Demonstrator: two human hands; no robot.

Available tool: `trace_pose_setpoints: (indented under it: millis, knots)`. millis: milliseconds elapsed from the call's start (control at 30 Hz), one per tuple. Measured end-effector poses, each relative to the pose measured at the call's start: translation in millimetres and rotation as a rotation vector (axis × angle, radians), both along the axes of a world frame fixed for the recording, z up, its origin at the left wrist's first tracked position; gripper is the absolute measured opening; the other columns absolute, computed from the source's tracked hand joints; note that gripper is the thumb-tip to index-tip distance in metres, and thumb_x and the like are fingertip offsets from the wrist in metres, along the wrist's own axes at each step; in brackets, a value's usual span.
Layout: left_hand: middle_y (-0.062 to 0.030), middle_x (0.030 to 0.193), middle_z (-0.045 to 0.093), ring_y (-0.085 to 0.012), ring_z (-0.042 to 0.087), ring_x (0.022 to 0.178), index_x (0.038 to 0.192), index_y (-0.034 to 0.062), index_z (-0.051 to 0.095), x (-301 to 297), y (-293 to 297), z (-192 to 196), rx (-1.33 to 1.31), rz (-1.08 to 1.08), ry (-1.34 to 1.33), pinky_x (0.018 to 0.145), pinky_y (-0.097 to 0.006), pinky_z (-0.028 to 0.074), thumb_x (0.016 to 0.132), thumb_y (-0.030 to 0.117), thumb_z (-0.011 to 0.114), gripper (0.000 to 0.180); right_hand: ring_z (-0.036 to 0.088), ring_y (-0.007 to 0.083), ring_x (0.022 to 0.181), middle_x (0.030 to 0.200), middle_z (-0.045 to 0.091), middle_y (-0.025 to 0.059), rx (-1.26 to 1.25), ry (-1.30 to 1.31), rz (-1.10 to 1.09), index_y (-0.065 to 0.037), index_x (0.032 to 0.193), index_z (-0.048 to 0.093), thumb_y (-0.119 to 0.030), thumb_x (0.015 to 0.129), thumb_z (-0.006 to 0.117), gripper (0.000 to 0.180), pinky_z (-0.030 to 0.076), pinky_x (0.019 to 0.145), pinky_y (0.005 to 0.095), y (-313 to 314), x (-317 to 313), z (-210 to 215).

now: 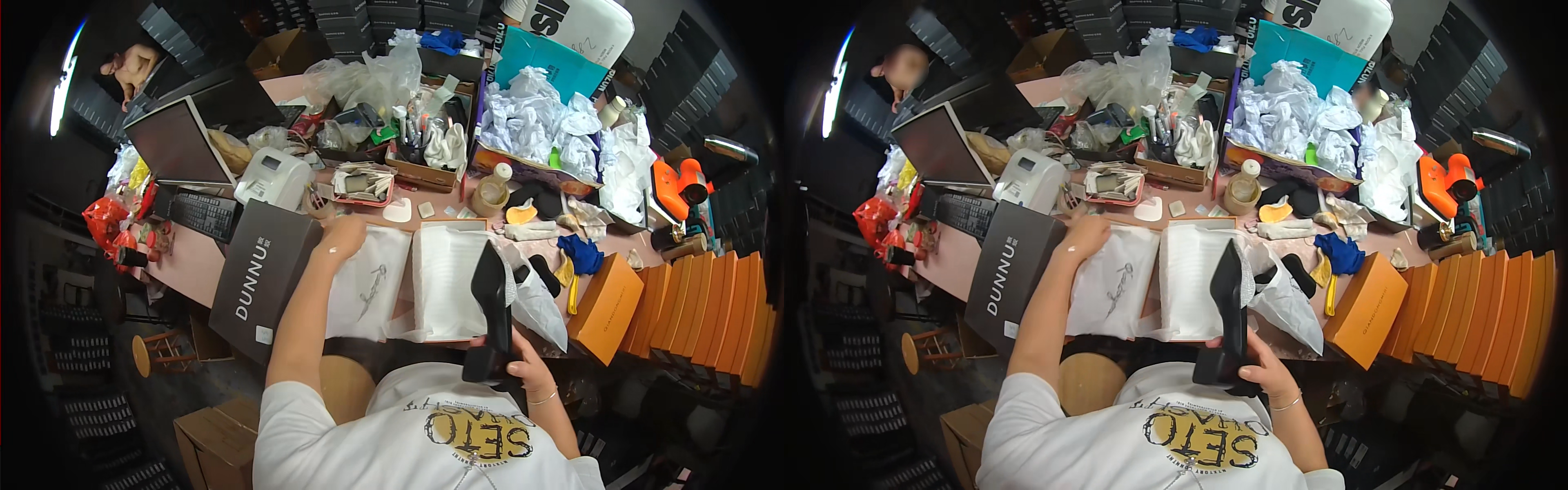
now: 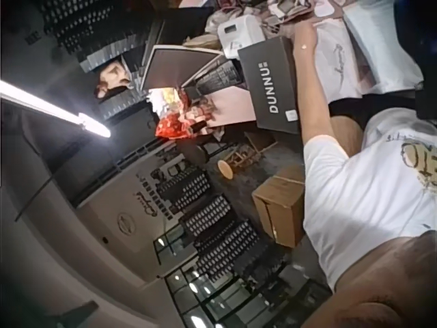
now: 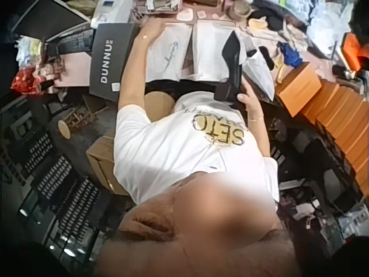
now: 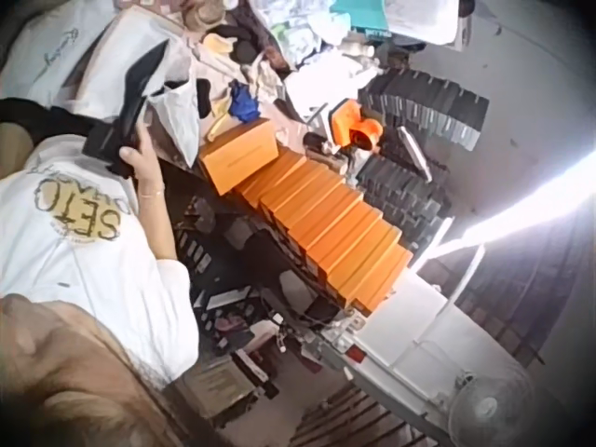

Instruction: Packaging a pair of high-heeled shoes into a shoebox, including wrapping them in protective paper and cleaning the soles.

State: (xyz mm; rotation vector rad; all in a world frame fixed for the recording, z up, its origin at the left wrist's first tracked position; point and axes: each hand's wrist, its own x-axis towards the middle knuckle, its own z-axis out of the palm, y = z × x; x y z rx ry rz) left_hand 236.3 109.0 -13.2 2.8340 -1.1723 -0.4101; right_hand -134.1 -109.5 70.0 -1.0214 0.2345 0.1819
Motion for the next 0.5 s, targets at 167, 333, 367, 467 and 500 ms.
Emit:
trace_pose_setpoints:
  millis: [167,333,367,467,500]
  knots:
    - [-0.0043,0.072,0.056,-0.0208,0.059,0.076,0.083,0.0105,0.067,-94.4,11.5,127.1,-0.512,-0.054,-0.488,0.104,-0.055,0.027,0.08,0.012,0.061,0.007,0.056,0.0283,0.112,0.122,0.053,0.0239,0.491,-0.158,0.342,0.008,0.134,0.035,-0.043,0.064,0.075,0.095,0.042,0.098,0.0354,-5.3,26.1,35.2]
    - [-0.0047,0.079,0.058,-0.0227,0.059,0.081,0.093,0.0076,0.066,-206.0,29.8,79.6,-0.672,0.165,-0.308,0.101,-0.053,0.03,0.079,0.014,0.063,0.015,0.055,0.021,0.11,0.124,0.054,0.0155,0.353,-0.025,0.511,0.006,0.138,0.033,-0.032,0.075,0.068,0.081,0.041,0.098,0.0313,8.5,80.3,46.6]
    - [-0.0048,0.083,0.06,-0.0242,0.059,0.082,0.094,0.0068,0.066,-226.5,39.4,54.6,-0.688,0.262,-0.239,0.1,-0.053,0.03,0.08,0.015,0.064,0.017,0.055,0.0193,0.109,0.124,0.054,0.0133,0.332,0.096,0.505,0.005,0.139,0.032,-0.026,0.079,0.066,0.076,0.041,0.098,0.0306,11.2,84.6,43.1]
    - [-0.0075,0.098,0.061,-0.0291,0.058,0.091,0.1,0.0047,0.065,-272.2,57.0,-2.3,-0.439,0.502,0.237,0.098,-0.053,0.032,0.083,0.015,0.062,0.021,0.049,0.0181,0.114,0.128,0.049,0.0127,-0.078,0.161,0.565,0.005,0.143,0.026,-0.017,0.081,0.063,0.076,0.039,0.097,0.0273,14.9,81.7,6.4]
    - [-0.009,0.103,0.06,-0.0305,0.056,0.095,0.104,0.004,0.064,-275.1,57.4,-5.4,-0.545,0.5,0.136,0.098,-0.052,0.032,0.083,0.015,0.061,0.024,0.049,0.0171,0.114,0.127,0.049,0.012,-0.247,0.137,0.575,0.005,0.143,0.025,-0.015,0.08,0.063,0.076,0.04,0.095,0.026,15.5,77.1,-7.8]
